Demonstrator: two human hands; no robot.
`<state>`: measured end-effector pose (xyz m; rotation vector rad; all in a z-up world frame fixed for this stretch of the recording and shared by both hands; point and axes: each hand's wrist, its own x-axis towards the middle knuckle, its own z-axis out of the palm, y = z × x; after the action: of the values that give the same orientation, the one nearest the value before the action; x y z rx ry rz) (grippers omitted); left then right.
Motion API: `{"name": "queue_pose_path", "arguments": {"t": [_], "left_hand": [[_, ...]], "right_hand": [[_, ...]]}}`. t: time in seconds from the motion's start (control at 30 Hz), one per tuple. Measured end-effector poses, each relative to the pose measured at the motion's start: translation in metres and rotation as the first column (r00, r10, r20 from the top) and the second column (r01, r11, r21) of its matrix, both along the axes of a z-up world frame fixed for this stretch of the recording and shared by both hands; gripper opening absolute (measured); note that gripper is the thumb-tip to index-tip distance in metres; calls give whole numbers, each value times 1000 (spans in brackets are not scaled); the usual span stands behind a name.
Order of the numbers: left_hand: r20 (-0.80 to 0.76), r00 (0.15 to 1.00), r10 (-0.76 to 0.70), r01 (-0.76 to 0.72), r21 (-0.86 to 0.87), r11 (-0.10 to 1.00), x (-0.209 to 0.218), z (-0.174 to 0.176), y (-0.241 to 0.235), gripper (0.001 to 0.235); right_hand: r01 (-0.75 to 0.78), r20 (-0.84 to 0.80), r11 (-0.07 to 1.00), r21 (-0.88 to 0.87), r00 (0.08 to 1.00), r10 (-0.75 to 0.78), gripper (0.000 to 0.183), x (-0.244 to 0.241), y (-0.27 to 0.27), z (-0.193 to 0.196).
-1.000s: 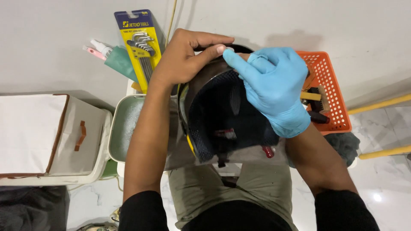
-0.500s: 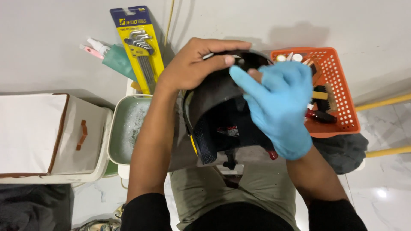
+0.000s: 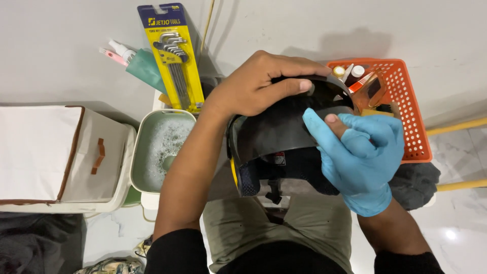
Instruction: The person uses a screwdriver to tighten screws on the visor mechanism of a yellow and black motorcycle helmet. They repeatedly rotate the helmet to access different screw locations and test the visor movement.
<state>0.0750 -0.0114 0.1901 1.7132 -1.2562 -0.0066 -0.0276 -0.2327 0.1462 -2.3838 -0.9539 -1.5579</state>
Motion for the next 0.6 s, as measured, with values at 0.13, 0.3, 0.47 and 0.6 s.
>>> {"name": "queue_pose_path", "arguments": {"t": [0.13, 0.3, 0.47, 0.6], "left_hand": [[41, 999, 11, -11, 7, 1000, 0, -1, -2, 30], [35, 999, 24, -25, 36, 999, -1, -2, -2, 32], [16, 1000, 18, -19, 28, 999, -1, 2, -2, 31], [-45, 999, -20, 22, 37, 999, 5, 4, -2, 32]], "right_hand": [[25, -3, 999, 22, 1000, -25, 37, -4, -2, -6], [-3, 15, 1000, 14, 1000, 2, 42, -5, -5, -11], [52, -32, 999, 7, 998, -52, 35, -3, -6, -11], [-9, -223, 997, -79, 975, -9, 25, -2, -5, 31]]}}
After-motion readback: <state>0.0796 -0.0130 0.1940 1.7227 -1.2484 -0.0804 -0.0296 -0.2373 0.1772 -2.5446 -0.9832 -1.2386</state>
